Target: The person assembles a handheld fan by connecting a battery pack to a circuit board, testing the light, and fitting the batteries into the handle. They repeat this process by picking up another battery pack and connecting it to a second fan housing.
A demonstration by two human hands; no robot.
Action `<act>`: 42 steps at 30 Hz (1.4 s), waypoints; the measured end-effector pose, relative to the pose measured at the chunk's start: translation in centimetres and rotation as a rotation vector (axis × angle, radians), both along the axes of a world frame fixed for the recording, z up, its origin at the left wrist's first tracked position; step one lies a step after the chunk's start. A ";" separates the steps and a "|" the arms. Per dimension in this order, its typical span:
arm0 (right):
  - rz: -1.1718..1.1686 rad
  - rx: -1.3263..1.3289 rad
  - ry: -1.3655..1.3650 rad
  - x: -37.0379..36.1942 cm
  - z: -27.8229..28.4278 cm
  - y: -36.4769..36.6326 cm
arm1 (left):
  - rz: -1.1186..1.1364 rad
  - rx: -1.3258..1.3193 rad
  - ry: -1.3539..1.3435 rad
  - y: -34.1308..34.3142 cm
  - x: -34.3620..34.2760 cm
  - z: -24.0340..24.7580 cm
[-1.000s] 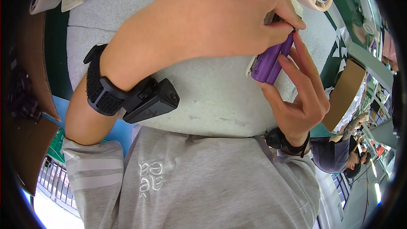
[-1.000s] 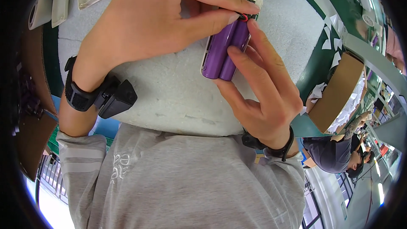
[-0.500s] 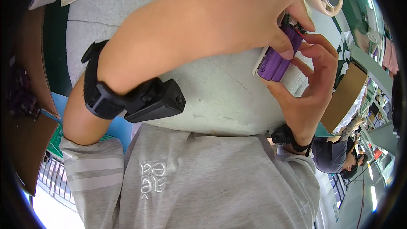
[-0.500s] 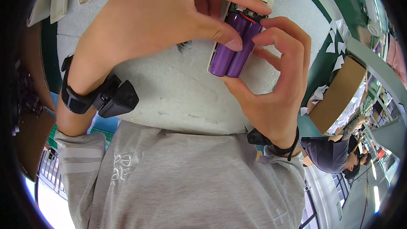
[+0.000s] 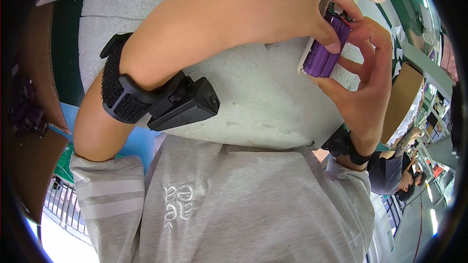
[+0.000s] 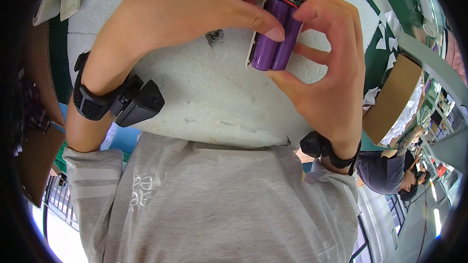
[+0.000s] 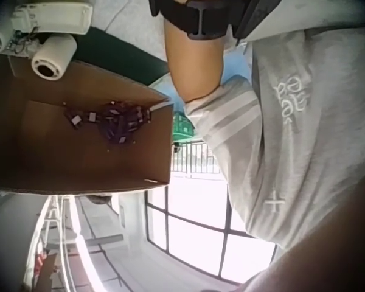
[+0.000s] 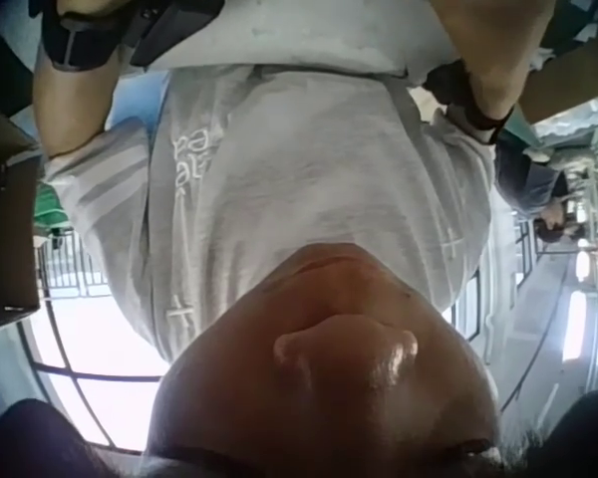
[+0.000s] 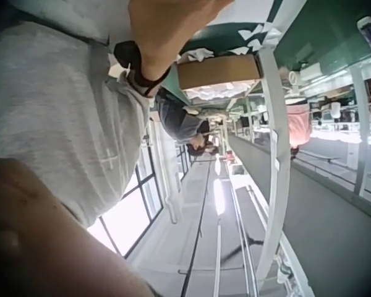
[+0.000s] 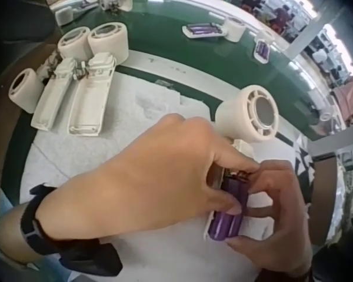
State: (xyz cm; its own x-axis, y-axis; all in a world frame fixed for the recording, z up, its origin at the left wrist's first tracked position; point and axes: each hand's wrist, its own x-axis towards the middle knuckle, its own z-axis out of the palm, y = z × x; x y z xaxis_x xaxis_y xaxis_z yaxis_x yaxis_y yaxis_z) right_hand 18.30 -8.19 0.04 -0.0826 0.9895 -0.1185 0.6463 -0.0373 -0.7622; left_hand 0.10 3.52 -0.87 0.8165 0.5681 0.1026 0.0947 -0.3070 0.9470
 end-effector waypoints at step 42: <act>-0.536 0.567 -0.795 12.8 4.9 11.1 | -0.116 0.221 -0.366 -9.0 -5.8 13.0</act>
State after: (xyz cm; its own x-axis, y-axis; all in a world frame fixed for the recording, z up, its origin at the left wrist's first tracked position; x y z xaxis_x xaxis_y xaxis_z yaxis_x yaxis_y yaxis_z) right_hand 31.13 2.89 4.94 0.2703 0.8021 0.5325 0.9626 -0.2356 -0.1338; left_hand -5.65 -5.48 12.18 0.7611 0.4070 0.5051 -0.2813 -0.4945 0.8224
